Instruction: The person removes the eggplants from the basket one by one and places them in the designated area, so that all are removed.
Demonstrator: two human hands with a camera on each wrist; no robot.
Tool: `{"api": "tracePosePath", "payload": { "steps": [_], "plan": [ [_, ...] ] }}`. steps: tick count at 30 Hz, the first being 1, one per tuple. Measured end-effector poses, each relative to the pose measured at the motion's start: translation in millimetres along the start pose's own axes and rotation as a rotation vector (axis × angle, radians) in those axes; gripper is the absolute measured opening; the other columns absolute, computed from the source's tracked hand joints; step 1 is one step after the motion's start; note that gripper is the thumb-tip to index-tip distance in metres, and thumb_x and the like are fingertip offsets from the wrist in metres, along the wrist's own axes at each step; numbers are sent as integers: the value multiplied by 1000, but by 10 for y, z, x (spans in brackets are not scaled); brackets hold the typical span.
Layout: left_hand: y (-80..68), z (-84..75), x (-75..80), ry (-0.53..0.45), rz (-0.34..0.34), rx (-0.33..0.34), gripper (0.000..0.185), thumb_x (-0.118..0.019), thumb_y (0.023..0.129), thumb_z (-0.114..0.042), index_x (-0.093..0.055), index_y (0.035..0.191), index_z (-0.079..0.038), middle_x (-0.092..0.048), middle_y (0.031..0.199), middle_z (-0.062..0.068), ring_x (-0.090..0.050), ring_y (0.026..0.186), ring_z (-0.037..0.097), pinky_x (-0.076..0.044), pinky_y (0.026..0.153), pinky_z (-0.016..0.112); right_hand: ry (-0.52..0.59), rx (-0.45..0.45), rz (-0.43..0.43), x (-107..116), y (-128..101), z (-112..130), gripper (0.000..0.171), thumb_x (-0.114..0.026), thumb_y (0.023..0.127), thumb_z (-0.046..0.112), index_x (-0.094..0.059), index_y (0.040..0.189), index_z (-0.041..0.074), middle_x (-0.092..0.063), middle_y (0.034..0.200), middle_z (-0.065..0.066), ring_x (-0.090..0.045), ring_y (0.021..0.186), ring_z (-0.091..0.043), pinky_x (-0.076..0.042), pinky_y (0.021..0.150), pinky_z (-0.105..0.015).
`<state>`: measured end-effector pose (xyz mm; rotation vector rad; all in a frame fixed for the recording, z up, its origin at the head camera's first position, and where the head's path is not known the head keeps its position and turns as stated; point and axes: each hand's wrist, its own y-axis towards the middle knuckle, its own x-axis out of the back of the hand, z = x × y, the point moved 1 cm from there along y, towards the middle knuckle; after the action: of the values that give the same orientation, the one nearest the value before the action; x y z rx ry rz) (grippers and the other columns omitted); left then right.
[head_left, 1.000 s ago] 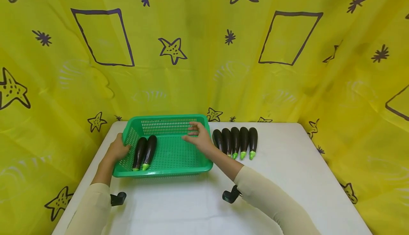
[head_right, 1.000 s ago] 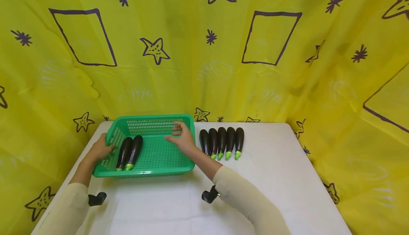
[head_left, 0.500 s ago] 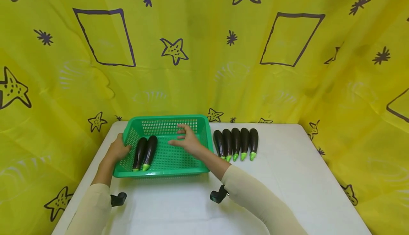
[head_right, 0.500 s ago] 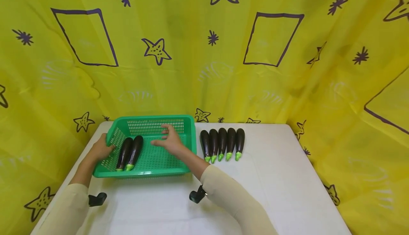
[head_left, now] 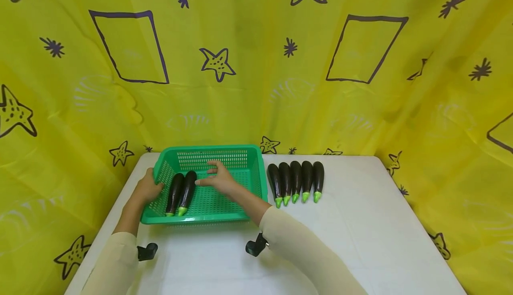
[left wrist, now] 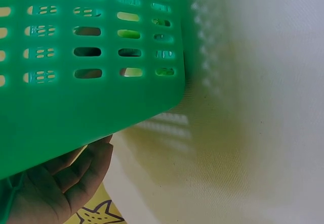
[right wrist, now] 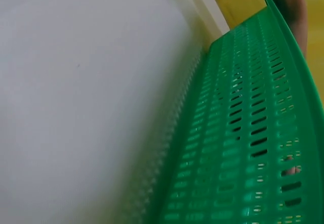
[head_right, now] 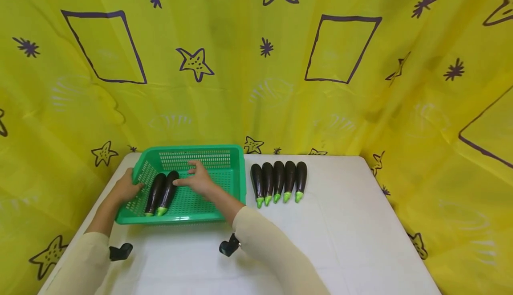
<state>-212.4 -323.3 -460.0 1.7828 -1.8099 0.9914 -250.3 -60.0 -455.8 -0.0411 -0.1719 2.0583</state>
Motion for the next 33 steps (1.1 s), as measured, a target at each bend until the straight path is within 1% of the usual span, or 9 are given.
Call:
{"api": "tracePosePath", "payload": {
  "steps": [3,9,16,20,23,26,29,31,33],
  "plan": [
    [5,5,-6,-2,2,2,61,-46,104,-7,-13,148,19,-37,137,50,-48,120,62,-42,98,72,11,-18,0,-58,36,-17,81,-82,91,11,-37,158,4,-49,146,-22,-56,126,-39,-43,108,-60],
    [17,2,-21,-3,10,3,63,-46,104,-7,-11,149,20,-35,140,51,-46,123,64,-41,100,72,-18,-28,-21,-92,83,-67,77,-82,91,10,-41,156,4,-51,144,-21,-55,128,-40,-47,105,-57],
    [15,-1,10,4,1,-8,62,-47,104,-7,-12,148,20,-37,138,50,-48,120,62,-42,98,72,-29,-30,0,-134,167,-77,75,-83,92,13,-43,155,8,-50,148,-21,-54,130,-41,-45,107,-57],
    [22,-10,25,2,0,-14,62,-46,104,-7,-12,148,20,-37,138,51,-47,120,63,-42,98,72,-63,-41,36,-161,235,-105,73,-82,92,13,-44,155,8,-50,148,-20,-54,130,-40,-46,106,-56],
    [24,-6,19,4,-5,-22,61,-47,103,-7,-13,147,20,-38,136,51,-48,119,63,-42,97,72,-101,-41,80,-172,265,-144,73,-81,93,11,-44,156,7,-48,150,-21,-53,133,-40,-46,106,-55],
    [18,15,10,10,-9,-25,60,-48,103,-7,-15,145,20,-39,134,50,-49,117,63,-43,96,71,-132,-41,137,-190,278,-192,77,-80,94,9,-40,159,8,-41,157,-22,-48,139,-41,-46,107,-53],
    [11,37,6,11,-10,-20,59,-47,103,-7,-15,145,20,-39,134,50,-49,117,63,-43,95,71,-152,-46,197,-213,285,-238,81,-78,95,9,-34,163,12,-31,164,-23,-44,143,-42,-45,109,-52],
    [5,39,0,7,-12,-20,59,-47,103,-7,-15,145,19,-40,134,50,-49,118,63,-43,95,71,-157,-43,225,-225,298,-267,82,-77,95,8,-33,165,13,-30,164,-24,-45,142,-43,-46,108,-52],
    [7,35,-10,0,-11,-23,58,-47,104,-7,-15,145,19,-40,135,49,-48,119,63,-42,96,71,-161,-42,240,-229,313,-290,83,-77,96,7,-32,165,14,-32,162,-24,-45,141,-44,-46,107,-52]
  ]
}}
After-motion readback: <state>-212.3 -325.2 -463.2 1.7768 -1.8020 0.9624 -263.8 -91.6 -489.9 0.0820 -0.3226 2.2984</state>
